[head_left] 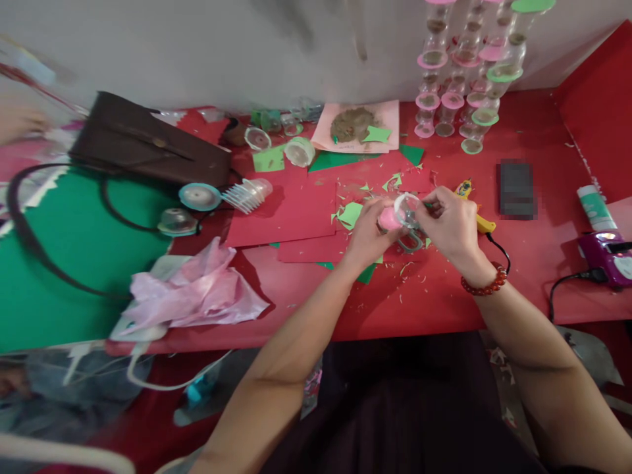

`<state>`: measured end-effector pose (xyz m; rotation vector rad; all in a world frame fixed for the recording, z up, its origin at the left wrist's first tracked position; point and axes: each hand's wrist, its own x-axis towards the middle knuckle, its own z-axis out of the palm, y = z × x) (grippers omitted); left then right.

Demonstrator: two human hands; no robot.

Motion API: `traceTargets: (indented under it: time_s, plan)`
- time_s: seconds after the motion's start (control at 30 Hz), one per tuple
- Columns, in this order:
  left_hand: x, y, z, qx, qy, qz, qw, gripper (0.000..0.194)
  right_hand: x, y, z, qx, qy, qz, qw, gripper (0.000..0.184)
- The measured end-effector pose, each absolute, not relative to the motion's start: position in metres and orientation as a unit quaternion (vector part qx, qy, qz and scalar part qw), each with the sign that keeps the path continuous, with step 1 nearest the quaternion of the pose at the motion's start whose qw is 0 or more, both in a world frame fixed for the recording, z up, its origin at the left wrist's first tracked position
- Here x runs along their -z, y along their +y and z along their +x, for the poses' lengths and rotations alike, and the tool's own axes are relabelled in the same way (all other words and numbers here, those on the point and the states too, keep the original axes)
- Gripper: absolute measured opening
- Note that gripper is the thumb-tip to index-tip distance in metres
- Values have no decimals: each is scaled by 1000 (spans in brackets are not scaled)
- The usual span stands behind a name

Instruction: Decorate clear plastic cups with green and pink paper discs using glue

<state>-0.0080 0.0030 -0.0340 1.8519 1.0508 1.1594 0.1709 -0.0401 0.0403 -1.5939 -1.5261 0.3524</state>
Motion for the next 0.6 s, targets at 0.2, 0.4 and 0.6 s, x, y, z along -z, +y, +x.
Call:
traceTargets:
  time_s: [0.2, 0.4, 0.6]
  plan:
    - [29, -3, -1, -415, 429, 660, 456, 44, -43, -40, 173, -178, -619, -643, 413, 20]
    - [28, -2, -4, -407, 423, 659, 471, 49, -43, -41, 173, -221, -613, -632, 419, 22]
    - [24, 6, -15, -436, 316, 750, 385, 109, -41, -40, 170, -229, -600, -630, 437, 20]
